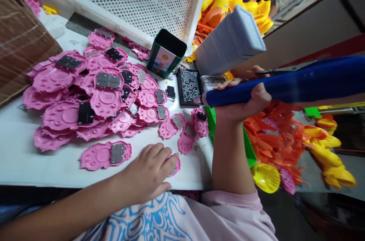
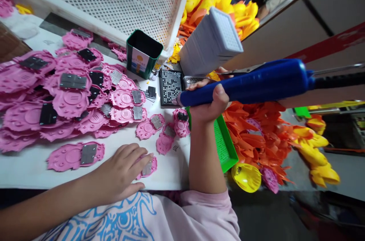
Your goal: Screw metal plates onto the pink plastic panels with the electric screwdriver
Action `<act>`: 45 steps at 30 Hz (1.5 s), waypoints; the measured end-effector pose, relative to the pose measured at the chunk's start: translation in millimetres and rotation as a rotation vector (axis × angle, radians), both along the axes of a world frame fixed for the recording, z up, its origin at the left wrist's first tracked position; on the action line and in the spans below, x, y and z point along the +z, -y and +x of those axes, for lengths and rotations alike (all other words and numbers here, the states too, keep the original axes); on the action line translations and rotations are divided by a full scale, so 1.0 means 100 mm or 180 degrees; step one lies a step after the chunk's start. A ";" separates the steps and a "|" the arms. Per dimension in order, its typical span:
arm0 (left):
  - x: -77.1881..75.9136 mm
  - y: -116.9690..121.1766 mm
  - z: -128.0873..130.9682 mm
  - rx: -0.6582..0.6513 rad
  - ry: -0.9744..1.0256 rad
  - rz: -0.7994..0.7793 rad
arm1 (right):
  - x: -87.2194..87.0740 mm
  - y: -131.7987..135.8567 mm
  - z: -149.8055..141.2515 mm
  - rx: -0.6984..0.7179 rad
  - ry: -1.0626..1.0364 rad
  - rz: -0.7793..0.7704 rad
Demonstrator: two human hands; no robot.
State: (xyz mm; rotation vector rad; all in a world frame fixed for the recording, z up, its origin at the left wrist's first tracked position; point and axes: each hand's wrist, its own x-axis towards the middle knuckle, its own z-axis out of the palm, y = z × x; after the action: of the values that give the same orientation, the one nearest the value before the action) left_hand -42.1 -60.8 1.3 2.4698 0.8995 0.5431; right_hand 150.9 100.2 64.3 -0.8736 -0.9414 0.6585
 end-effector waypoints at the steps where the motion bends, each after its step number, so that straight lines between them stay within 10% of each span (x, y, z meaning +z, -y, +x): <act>1: 0.00 0.00 0.00 0.0022 0.0023 0.0020 | 0.02 0.00 0.01 -0.0021 0.0002 0.0037; 11: -0.03 -0.03 0.02 0.0062 0.0297 -0.0085 | 0.44 0.68 0.12 0.0516 0.0251 -0.0057; 19: -0.02 -0.06 0.03 0.0193 0.0484 -0.0421 | 0.21 1.40 0.03 0.1159 0.0291 -0.0398; 45: -0.03 -0.05 0.06 0.0173 0.0457 -0.0490 | 0.13 1.49 -0.06 0.1302 0.0365 -0.0506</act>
State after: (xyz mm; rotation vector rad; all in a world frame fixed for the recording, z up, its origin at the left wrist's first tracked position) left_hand -36.5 -56.3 -1.8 2.2439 0.9171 0.6364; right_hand 145.2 -48.5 77.5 -0.8724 -1.1980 1.0536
